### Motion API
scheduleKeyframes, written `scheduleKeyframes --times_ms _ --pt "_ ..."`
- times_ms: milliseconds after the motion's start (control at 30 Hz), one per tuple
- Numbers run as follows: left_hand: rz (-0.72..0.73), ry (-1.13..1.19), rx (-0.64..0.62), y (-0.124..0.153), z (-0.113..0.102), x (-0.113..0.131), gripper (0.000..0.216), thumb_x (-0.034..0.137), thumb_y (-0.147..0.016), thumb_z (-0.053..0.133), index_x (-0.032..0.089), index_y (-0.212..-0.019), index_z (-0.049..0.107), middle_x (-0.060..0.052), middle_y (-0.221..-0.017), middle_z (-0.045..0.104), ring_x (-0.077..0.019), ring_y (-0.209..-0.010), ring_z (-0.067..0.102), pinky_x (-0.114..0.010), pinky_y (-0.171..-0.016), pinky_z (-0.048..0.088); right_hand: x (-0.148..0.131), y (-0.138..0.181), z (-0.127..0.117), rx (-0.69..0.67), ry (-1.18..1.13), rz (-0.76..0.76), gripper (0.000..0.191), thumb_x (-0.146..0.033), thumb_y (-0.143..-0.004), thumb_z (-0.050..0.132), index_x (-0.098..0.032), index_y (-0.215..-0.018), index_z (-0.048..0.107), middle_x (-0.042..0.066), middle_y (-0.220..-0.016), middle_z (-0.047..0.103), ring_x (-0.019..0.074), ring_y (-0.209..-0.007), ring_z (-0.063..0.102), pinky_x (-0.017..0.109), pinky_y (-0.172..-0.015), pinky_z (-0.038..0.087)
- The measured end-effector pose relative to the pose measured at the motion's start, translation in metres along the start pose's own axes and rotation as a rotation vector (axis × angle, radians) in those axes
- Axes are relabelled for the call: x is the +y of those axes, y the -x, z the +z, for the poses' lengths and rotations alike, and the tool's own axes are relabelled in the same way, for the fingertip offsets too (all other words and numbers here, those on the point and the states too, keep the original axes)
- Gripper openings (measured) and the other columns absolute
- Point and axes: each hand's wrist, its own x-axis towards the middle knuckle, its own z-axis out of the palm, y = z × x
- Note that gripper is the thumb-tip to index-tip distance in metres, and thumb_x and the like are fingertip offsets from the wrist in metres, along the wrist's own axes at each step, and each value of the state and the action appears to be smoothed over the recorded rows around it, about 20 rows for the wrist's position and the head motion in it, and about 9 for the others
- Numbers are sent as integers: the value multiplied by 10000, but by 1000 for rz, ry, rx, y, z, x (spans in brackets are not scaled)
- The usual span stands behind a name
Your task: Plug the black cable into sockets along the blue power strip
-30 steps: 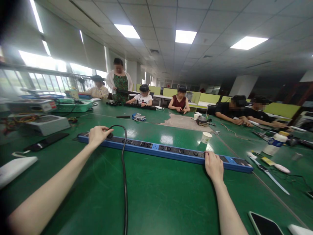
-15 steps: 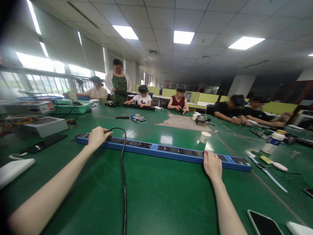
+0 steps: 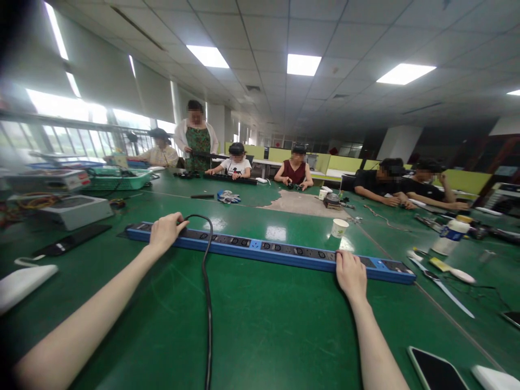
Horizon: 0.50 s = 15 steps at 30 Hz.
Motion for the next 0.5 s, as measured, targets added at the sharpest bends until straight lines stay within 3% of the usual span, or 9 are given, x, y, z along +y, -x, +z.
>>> scheduleKeyframes --times_ms 233,500 --pt "-8 -5 -170 -17 -4 0 308 399 -917 638 246 -1147 774 -143 -1046 768 -327 -991 710 -386 -861 515 -1 0 -1 -3 -6 -5 441 -415 -1062 279 -239 -1203 658 103 -1219 706 282 -1144 574 418 -950 419" --pt "-81 81 -153 -19 4 -11 296 422 -886 660 265 -1117 757 -113 -1048 746 -317 -1011 694 -389 -874 524 -1 1 -2 6 -8 -8 433 -403 -1060 287 -235 -1210 656 108 -1231 703 282 -1140 576 427 -953 424"
